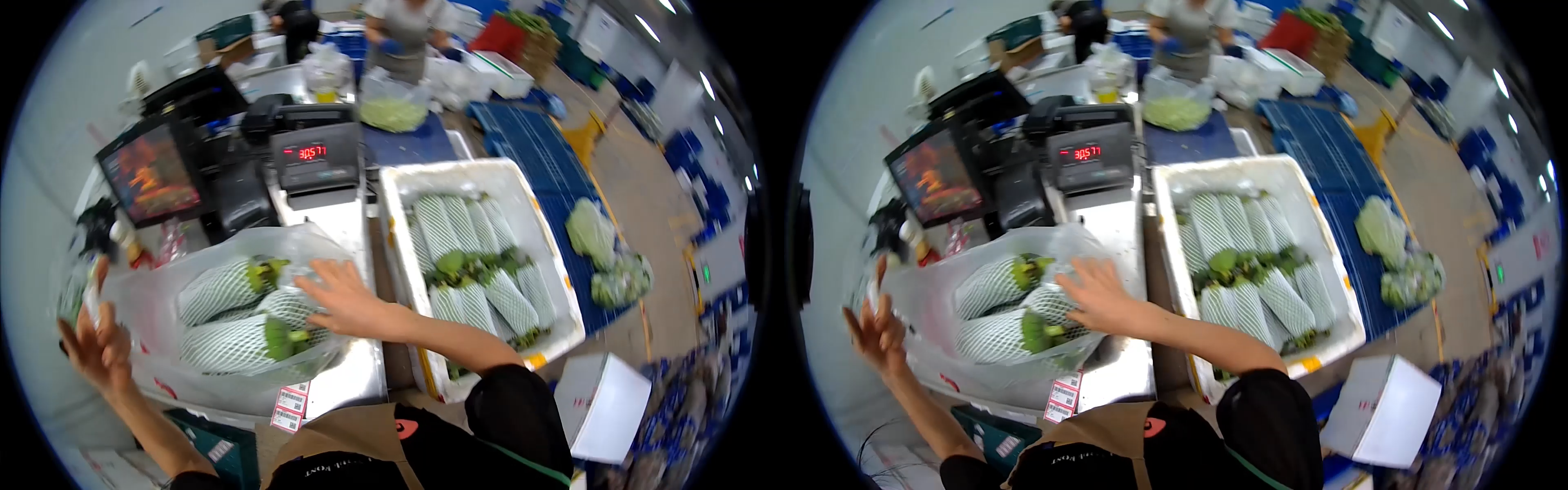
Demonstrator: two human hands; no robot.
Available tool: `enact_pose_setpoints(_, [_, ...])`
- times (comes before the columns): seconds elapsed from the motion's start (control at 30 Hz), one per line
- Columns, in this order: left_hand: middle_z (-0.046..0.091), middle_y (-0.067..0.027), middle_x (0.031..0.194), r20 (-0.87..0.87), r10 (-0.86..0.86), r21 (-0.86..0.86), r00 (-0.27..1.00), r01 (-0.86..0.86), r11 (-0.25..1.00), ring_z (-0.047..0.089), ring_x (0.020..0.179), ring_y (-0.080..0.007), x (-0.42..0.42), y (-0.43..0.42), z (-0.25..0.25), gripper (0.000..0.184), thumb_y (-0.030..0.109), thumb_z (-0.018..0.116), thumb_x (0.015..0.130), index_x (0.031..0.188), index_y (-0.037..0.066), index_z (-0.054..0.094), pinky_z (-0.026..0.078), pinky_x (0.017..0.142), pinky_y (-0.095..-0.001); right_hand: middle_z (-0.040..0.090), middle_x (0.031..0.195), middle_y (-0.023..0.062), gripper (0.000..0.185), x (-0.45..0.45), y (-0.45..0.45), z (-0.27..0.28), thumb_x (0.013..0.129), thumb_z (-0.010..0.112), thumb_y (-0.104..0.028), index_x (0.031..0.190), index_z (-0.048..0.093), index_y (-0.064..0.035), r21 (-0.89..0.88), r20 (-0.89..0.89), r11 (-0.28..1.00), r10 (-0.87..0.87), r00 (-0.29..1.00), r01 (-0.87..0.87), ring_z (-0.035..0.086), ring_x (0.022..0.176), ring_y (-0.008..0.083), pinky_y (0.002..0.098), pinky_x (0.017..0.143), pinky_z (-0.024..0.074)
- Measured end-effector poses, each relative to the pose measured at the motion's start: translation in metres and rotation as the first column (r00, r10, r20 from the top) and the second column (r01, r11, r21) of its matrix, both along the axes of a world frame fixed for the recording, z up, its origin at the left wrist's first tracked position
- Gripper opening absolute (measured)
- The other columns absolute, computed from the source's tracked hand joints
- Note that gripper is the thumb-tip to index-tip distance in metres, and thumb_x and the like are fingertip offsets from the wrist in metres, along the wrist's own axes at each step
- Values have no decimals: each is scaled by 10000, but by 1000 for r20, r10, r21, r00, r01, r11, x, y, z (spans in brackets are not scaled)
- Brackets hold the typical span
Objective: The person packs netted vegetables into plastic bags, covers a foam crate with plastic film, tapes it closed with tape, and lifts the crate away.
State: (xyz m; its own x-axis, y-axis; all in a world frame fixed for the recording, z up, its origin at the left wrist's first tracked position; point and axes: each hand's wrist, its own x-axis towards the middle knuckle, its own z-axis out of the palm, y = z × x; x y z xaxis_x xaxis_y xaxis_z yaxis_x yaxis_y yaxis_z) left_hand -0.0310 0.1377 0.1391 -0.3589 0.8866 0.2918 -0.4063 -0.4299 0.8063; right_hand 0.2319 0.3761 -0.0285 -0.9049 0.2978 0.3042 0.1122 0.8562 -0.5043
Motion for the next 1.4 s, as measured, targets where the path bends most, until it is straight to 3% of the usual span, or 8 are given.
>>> enact_pose_setpoints(0.13, [368,-26,638,-28,93,-16,995,-93,996,230,378,-36,3,0,1,820,395,480,940,1435,-9,-35,206,320,-163,381,1226,265,539,-6,-29,30,673,699,-109,1158,492,4,183,-419,969,231,878,-167,421,1137,397,492,951,335])
enact_pose_setpoints(0.47, [426,-58,690,-64,61,-25,996,-62,998,244,418,-50,-11,-6,5,804,360,469,950,1443,28,-71,226,332,-174,442,1141,274,682,-41,-60,27,605,763,-197,1200,473,-33,188,-240,966,219,946,-176,491,986,360,428,847,369])
enact_pose_setpoints(0.67, [444,-66,721,-115,65,-24,991,-68,997,255,435,-51,-19,-9,4,799,348,465,952,1442,31,-81,231,343,-178,590,978,165,622,15,-10,66,572,762,-248,1121,570,-28,-278,-486,907,151,861,-316,598,894,296,394,767,478])
enact_pose_setpoints(0.87, [439,-69,756,-87,12,-12,996,-13,1000,262,474,-71,-29,-18,-5,777,329,438,967,1439,35,-105,245,384,-203,585,1127,132,829,156,76,62,557,804,-302,1295,492,-89,-831,-268,550,-524,809,81,594,959,230,314,833,499])
enact_pose_setpoints(1.13, [384,-47,661,-43,212,-25,976,-213,977,266,417,-74,-25,-6,-6,799,344,450,962,1429,4,-102,273,348,-193,571,1146,205,683,248,185,-96,679,738,-264,1233,506,62,-861,-110,242,-947,302,448,590,971,233,307,818,471])
enact_pose_setpoints(1.23, [387,-44,656,-61,138,-41,989,-140,989,275,410,-67,-13,5,3,791,349,446,963,1430,0,-88,287,340,-189,514,1217,238,678,253,208,-136,705,724,-266,1260,484,40,-608,-90,268,-958,271,747,520,1102,292,410,908,412])
enact_pose_setpoints(1.33, [393,-35,672,-64,66,-41,996,-69,997,267,422,-54,-8,7,4,802,331,485,949,1442,23,-69,248,357,-189,426,1285,272,709,210,205,-149,702,724,-270,1290,453,19,310,-9,157,-986,168,938,419,1183,376,525,937,324])
enact_pose_setpoints(1.4, [390,-31,664,-78,95,-51,992,-99,994,268,417,-52,-10,4,3,805,332,485,949,1442,24,-72,250,356,-190,400,1262,248,765,174,191,-154,705,704,-301,1323,376,9,434,-103,398,-869,483,808,420,1110,403,538,890,334])
